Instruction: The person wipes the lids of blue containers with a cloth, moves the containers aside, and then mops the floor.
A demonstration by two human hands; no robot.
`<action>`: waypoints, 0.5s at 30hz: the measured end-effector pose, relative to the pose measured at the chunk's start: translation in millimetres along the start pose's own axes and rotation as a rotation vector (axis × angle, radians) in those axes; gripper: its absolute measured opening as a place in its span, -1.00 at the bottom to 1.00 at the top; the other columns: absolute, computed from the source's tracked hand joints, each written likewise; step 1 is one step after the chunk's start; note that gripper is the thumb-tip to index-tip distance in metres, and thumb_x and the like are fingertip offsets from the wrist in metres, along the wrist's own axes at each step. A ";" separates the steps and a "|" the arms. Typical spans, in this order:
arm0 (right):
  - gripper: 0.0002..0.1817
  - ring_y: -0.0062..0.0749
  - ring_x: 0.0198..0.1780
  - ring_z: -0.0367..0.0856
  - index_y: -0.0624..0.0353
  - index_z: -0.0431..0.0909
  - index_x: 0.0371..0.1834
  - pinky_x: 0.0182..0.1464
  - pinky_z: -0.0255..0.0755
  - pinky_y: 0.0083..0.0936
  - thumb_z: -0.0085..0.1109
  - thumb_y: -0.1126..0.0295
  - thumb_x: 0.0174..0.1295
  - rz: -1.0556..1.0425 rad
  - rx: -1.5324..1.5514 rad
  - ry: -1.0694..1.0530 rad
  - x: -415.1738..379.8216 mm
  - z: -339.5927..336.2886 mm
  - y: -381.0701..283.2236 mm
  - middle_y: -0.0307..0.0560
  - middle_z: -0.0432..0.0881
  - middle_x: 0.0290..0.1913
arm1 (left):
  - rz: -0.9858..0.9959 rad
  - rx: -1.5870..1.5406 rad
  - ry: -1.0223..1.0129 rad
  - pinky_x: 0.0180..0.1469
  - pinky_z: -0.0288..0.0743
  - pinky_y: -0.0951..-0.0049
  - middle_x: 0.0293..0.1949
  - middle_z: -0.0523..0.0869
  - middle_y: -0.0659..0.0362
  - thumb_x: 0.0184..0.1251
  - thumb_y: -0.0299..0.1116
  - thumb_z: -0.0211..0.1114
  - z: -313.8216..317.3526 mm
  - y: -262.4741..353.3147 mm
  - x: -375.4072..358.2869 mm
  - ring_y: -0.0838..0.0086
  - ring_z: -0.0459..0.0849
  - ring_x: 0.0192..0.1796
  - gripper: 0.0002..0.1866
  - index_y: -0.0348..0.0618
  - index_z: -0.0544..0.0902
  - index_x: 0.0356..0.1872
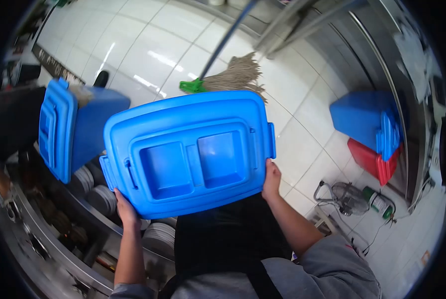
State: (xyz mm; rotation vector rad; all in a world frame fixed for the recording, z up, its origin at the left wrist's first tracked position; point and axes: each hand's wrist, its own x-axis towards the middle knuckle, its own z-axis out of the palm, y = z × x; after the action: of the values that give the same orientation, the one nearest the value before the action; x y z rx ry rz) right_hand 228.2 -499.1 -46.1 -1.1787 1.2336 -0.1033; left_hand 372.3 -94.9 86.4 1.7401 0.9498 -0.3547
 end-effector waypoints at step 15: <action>-0.70 -0.01 -0.14 0.64 0.12 0.55 -0.03 -0.13 0.52 -0.18 0.22 0.24 0.24 -0.661 -0.948 0.816 224.5 -339.7 -204.1 0.07 0.59 -0.02 | -0.468 0.024 -0.603 0.35 0.22 0.13 0.35 0.33 0.14 0.47 0.22 -0.12 323.5 -125.9 -266.6 0.26 0.37 0.31 -0.32 -0.01 0.18 0.42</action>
State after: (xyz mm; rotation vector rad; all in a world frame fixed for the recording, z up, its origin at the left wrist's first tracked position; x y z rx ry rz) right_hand 163.1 -947.6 -0.9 -2.5191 1.5843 -0.5824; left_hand 176.4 -484.6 50.3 1.2888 0.8861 -1.1252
